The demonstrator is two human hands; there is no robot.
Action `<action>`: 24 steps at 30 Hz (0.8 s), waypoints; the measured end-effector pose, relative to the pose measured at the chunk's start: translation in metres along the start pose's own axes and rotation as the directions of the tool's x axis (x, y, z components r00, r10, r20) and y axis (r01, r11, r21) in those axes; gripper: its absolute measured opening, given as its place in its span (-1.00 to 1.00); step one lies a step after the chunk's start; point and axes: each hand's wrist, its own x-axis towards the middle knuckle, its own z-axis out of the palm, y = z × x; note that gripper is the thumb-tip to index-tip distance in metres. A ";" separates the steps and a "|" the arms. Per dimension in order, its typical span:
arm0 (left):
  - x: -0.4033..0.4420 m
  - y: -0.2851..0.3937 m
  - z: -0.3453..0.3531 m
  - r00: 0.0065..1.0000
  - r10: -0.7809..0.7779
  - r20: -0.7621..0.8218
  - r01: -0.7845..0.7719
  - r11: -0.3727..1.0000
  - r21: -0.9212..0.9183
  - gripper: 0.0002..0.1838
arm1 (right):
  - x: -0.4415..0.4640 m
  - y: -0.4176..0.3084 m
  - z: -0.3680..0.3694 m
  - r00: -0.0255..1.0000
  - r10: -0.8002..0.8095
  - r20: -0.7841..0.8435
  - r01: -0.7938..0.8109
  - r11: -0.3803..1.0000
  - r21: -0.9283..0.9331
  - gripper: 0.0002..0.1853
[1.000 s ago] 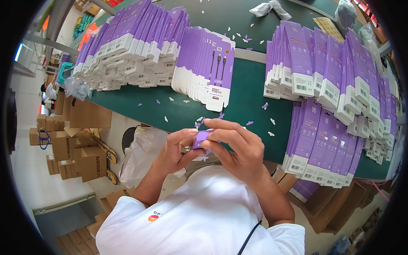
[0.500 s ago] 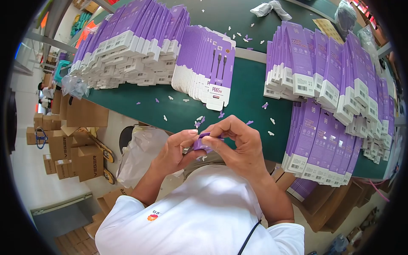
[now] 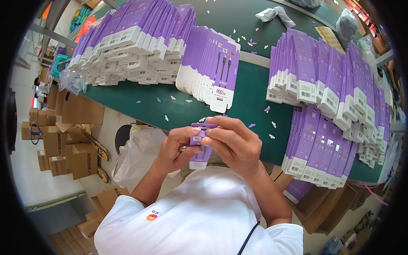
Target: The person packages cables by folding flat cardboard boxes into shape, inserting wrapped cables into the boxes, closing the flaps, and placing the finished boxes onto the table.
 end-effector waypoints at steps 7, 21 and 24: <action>0.007 -0.012 -0.002 0.935 -0.186 -0.301 0.016 0.873 -0.488 -0.47 | 0.009 -0.006 0.019 0.906 0.376 0.195 -0.405 0.904 0.139 -0.31; -0.008 0.004 -0.049 0.975 0.084 -0.204 0.048 0.822 0.567 -0.41 | 0.117 0.023 0.042 0.387 0.539 0.748 -0.696 0.703 -0.146 -0.80; -0.027 -0.017 -0.048 0.880 -0.262 -0.397 0.175 0.954 -0.243 -0.51 | 0.168 0.085 0.032 0.733 0.615 0.290 -0.600 0.786 -0.149 -0.75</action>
